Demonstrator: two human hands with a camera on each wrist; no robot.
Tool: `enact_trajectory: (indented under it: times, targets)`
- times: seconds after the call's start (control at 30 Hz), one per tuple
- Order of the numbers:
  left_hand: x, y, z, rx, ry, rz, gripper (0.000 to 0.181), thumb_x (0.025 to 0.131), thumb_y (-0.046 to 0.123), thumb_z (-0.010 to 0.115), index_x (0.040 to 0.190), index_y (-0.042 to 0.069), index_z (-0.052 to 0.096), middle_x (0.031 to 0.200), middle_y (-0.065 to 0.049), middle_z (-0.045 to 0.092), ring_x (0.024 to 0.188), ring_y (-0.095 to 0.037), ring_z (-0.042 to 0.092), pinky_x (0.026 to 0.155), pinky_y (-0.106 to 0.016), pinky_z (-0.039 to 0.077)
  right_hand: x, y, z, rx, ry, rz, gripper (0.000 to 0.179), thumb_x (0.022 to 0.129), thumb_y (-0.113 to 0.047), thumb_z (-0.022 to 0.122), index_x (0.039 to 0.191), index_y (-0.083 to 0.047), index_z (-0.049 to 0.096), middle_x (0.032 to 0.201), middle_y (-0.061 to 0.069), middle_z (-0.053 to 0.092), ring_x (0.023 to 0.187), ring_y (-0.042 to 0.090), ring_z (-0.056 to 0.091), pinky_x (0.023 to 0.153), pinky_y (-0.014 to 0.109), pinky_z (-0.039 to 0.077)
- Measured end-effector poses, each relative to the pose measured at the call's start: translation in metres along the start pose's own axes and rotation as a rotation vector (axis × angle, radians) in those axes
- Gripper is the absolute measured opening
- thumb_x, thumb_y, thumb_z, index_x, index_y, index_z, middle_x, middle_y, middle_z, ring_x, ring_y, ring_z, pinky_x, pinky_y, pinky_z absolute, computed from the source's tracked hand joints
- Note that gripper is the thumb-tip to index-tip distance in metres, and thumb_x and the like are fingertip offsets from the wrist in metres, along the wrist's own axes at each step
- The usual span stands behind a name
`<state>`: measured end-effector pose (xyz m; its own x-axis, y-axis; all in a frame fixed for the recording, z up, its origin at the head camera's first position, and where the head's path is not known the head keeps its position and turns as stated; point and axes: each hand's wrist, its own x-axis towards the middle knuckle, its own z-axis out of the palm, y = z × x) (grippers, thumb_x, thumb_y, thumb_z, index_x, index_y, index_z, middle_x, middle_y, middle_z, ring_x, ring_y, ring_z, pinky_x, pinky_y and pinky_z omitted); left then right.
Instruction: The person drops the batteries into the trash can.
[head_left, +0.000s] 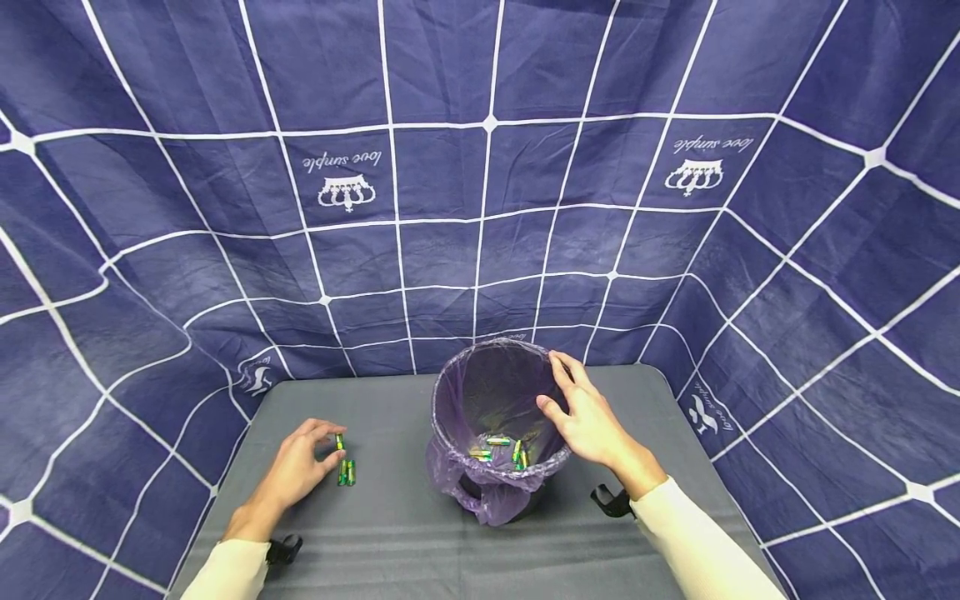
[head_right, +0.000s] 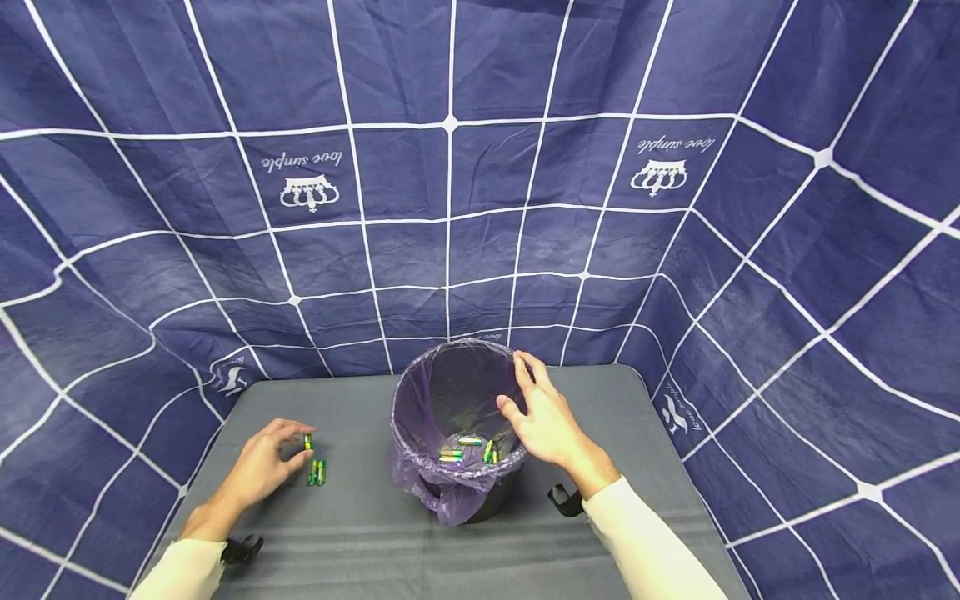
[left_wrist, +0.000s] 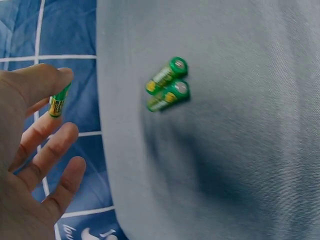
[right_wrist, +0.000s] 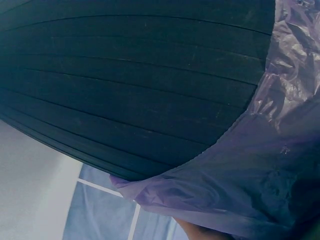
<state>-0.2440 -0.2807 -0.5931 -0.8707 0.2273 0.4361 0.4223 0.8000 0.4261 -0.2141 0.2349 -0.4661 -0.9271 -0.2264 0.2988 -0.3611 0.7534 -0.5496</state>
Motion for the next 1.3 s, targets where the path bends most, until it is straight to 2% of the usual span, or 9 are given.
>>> enact_trajectory:
  times: [0.37, 0.6, 0.8, 1.3]
  targets:
    - [0.013, 0.027, -0.007, 0.013, 0.042, 0.079, 0.043, 0.083, 0.003, 0.103, 0.122, 0.012, 0.087, 0.116, -0.003, 0.080, 0.098, -0.027, 0.080, 0.084, -0.048, 0.066, -0.001, -0.001, 0.000, 0.006, -0.012, 0.014, 0.078, 0.117, -0.031, 0.065, 0.179, 0.005, 0.034, 0.189, 0.021, 0.033, 0.167, 0.050, 0.051, 0.132, 0.072, 0.045]
    - [0.019, 0.046, -0.014, 0.036, 0.047, 0.118, 0.042, 0.086, 0.004, 0.102, 0.123, 0.013, 0.087, 0.120, -0.004, 0.080, 0.107, -0.030, 0.082, 0.086, -0.052, 0.065, -0.001, 0.000, 0.001, 0.007, -0.009, 0.009, 0.078, 0.117, -0.031, 0.065, 0.179, 0.005, 0.034, 0.189, 0.020, 0.033, 0.167, 0.050, 0.051, 0.132, 0.072, 0.045]
    - [0.027, 0.062, -0.021, 0.050, 0.048, 0.144, 0.041, 0.088, 0.007, 0.102, 0.125, 0.014, 0.086, 0.122, -0.004, 0.080, 0.108, -0.031, 0.082, 0.087, -0.054, 0.066, 0.000, 0.001, 0.001, 0.007, -0.008, 0.007, 0.079, 0.117, -0.032, 0.065, 0.179, 0.006, 0.034, 0.189, 0.020, 0.033, 0.166, 0.051, 0.051, 0.132, 0.072, 0.045]
    - [0.056, 0.100, -0.037, 0.004, 0.092, 0.244, 0.042, 0.087, 0.010, 0.102, 0.125, 0.014, 0.086, 0.124, -0.004, 0.080, 0.111, -0.030, 0.084, 0.095, -0.054, 0.068, -0.001, 0.002, 0.000, 0.008, 0.004, -0.001, 0.079, 0.116, -0.031, 0.066, 0.178, 0.007, 0.035, 0.188, 0.021, 0.035, 0.167, 0.052, 0.050, 0.132, 0.072, 0.045]
